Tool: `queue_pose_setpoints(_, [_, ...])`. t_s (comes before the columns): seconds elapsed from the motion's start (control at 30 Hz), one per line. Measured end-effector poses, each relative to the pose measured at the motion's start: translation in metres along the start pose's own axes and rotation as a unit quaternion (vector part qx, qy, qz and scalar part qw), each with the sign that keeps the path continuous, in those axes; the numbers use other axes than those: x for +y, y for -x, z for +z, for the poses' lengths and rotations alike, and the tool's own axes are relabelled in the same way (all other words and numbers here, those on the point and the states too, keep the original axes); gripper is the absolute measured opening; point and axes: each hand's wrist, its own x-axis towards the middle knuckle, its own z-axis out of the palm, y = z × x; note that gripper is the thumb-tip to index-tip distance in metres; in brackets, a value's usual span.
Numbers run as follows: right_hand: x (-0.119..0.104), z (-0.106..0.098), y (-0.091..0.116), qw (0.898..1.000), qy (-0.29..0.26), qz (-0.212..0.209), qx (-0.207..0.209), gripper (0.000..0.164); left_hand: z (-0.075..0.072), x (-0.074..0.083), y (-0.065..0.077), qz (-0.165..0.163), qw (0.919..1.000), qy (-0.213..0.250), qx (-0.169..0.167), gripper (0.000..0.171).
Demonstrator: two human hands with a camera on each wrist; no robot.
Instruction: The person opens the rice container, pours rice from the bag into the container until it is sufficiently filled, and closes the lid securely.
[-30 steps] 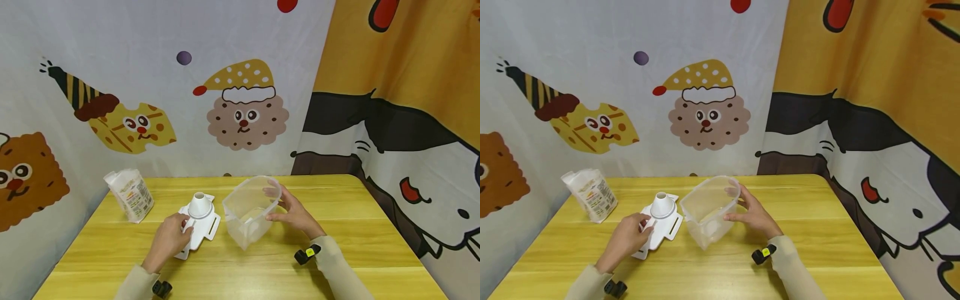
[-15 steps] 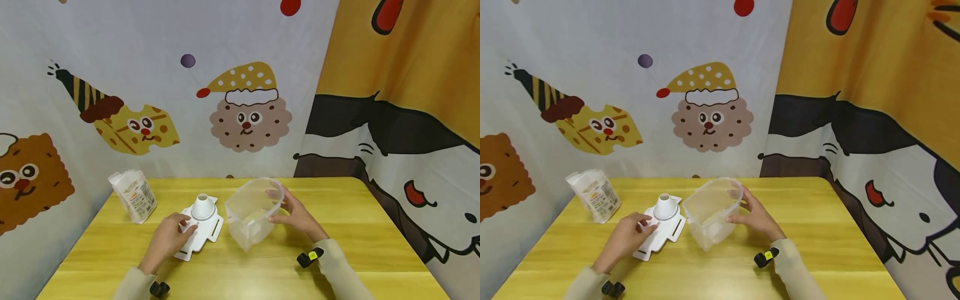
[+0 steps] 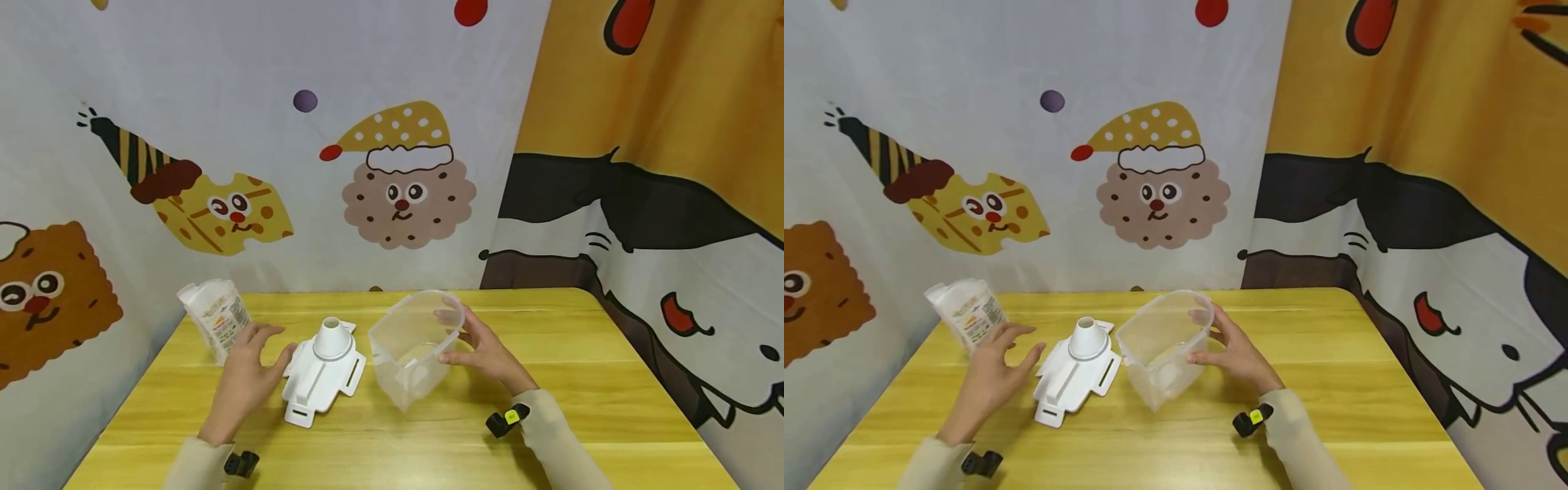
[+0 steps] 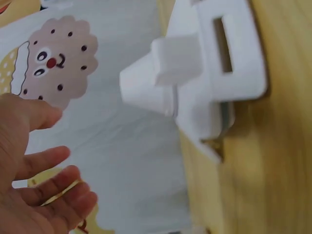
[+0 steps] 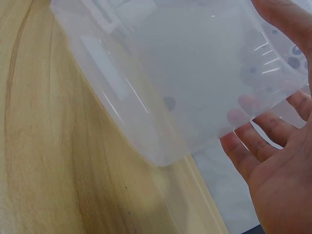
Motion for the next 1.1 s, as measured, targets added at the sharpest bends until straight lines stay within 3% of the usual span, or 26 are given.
queue_pose_setpoints(0.23, [-0.001,0.001,-0.002,1.0,0.0,-0.001,-0.003,0.099,-0.018,-0.013,-0.011,0.053,0.9961,-0.001,0.071,0.042])
queue_pose_setpoints(0.47, [0.0,0.003,-0.003,1.0,0.0,-0.017,-0.004,0.099,-0.039,-0.026,-0.018,0.042,0.992,-0.011,0.118,0.052])
queue_pose_setpoints(0.73, [-0.004,0.004,-0.002,1.0,-0.003,-0.008,0.0,0.1,-0.054,-0.045,-0.021,0.027,0.9824,-0.025,0.183,0.07])
queue_pose_setpoints(0.9, [-0.003,0.003,-0.001,1.0,0.001,-0.008,0.001,0.1,-0.059,-0.054,-0.019,-0.028,0.9816,-0.022,0.188,0.078])
queue_pose_setpoints(1.03, [-0.002,0.003,0.0,1.0,0.005,-0.005,0.005,0.099,-0.058,-0.057,-0.017,-0.114,0.9818,0.004,0.152,0.089])
queue_pose_setpoints(1.1, [-0.001,0.003,0.001,1.0,0.006,-0.007,0.005,0.099,-0.056,-0.058,-0.016,-0.165,0.9772,0.026,0.131,0.094])
